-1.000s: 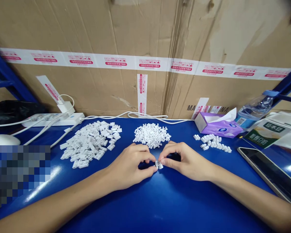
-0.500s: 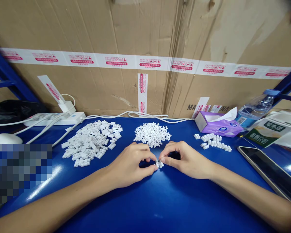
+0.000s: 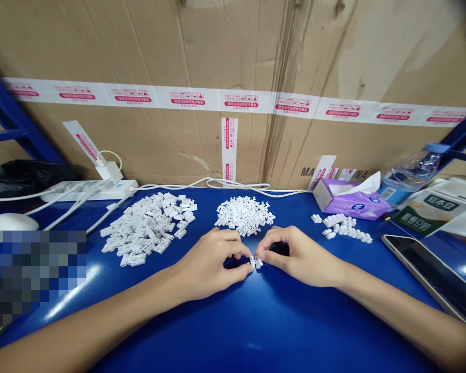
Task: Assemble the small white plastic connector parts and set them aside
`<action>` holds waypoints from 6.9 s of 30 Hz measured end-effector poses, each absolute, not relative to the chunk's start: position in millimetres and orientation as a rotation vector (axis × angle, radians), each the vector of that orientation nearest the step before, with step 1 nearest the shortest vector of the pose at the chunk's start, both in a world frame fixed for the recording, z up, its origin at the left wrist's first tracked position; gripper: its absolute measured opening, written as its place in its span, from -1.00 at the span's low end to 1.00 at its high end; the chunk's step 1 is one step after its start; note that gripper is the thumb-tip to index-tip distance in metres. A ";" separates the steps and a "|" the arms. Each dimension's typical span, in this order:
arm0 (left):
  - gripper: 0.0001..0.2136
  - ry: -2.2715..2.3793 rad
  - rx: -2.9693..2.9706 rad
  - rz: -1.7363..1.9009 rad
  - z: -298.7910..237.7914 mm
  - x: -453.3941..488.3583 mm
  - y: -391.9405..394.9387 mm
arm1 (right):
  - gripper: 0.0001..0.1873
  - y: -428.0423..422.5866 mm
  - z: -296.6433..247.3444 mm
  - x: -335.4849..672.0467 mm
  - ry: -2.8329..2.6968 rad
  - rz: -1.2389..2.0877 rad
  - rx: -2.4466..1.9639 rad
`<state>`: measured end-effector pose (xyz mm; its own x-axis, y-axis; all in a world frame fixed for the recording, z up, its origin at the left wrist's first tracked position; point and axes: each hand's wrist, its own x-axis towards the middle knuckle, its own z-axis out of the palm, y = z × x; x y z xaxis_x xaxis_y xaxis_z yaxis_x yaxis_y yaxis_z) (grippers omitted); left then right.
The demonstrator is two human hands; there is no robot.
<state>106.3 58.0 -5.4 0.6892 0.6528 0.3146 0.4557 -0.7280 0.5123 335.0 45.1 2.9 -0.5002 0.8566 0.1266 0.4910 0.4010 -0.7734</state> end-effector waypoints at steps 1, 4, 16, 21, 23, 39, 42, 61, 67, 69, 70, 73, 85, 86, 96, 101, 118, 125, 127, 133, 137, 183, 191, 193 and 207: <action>-0.91 0.865 2.512 0.676 -5.4 106.1 58.1 | -0.87 44.7 3.1 334.8 -2.146 0.928 -1.150; -0.91 0.870 2.528 0.667 -5.2 105.7 57.8 | -0.88 43.6 3.2 334.2 -2.147 0.905 -1.166; -0.94 0.863 2.534 0.695 -6.3 106.5 58.3 | -0.92 41.1 0.8 331.6 -2.143 0.848 -1.189; -0.95 0.833 2.563 0.745 -7.9 106.3 57.5 | -0.89 38.6 1.4 330.1 -2.175 0.776 -1.217; -0.96 0.817 2.575 0.767 -8.5 106.6 57.8 | -0.88 38.4 2.1 329.7 -2.210 0.750 -1.217; -0.95 0.854 2.566 0.717 -6.3 106.1 57.2 | -0.79 43.7 2.3 333.0 -2.298 0.683 -1.118; -0.92 0.869 2.558 0.698 -6.7 106.0 58.4 | -0.76 50.3 3.0 340.0 -2.333 0.588 -1.095; -0.92 0.978 2.492 0.653 -5.8 107.7 59.3 | -0.75 46.5 -0.5 339.2 -2.413 0.523 -1.109; -0.86 0.926 2.472 0.664 4.0 105.4 62.2 | -0.85 45.7 0.3 340.2 -2.395 0.557 -1.101; -0.85 0.941 2.493 0.729 10.4 98.6 69.8 | -0.85 46.9 0.6 341.7 -2.384 0.541 -1.115; -0.83 0.980 2.523 0.777 13.6 93.6 75.2 | -0.85 47.7 0.7 342.5 -2.377 0.534 -1.119; -0.80 1.134 2.630 0.882 20.2 74.5 95.8 | -0.84 50.0 0.1 344.1 -2.361 0.529 -1.119; -0.81 1.138 2.680 0.655 8.8 61.3 112.5 | -0.82 52.9 -0.6 345.9 -2.373 0.517 -1.078; -0.82 1.142 2.682 0.656 7.3 62.4 111.7 | -0.82 53.1 -0.5 345.9 -2.374 0.514 -1.077; -0.82 1.173 2.672 0.742 1.4 62.8 114.1 | -0.82 53.0 -0.8 346.0 -2.382 0.504 -1.076; -0.81 1.214 2.662 0.764 8.7 62.0 113.2 | -0.83 53.3 -1.8 347.1 -2.377 0.501 -1.077; -0.84 1.015 2.218 0.735 10.3 105.5 52.7 | -0.90 36.9 -2.3 329.0 -2.305 0.508 -1.165; -0.83 1.043 2.175 0.738 9.1 107.6 49.5 | -0.91 35.2 -0.6 326.1 -2.308 0.493 -1.159; -0.84 1.050 2.163 0.726 8.2 107.3 51.4 | -0.91 35.0 -0.7 326.3 -2.309 0.494 -1.155; -0.85 1.061 2.156 0.682 6.9 106.3 53.4 | -0.91 35.7 -2.6 327.7 -2.314 0.495 -1.137; -0.85 1.066 2.184 0.637 8.9 105.7 51.8 | -0.90 36.1 -4.0 328.0 -2.311 0.485 -1.111; -0.72 0.789 2.501 0.541 10.5 97.0 60.8 | -0.84 50.2 -3.8 343.4 -2.381 0.393 -1.094; -0.72 0.789 2.549 0.543 8.7 96.2 58.9 | -0.86 52.8 -3.8 345.2 -2.379 0.416 -1.016; -0.69 0.785 2.565 0.540 7.8 96.2 58.4 | -0.86 53.4 -4.1 345.1 -2.382 0.410 -1.024; -0.64 0.763 2.613 0.488 9.0 98.1 59.0 | -0.97 52.7 -7.7 344.9 -2.325 0.560 -0.878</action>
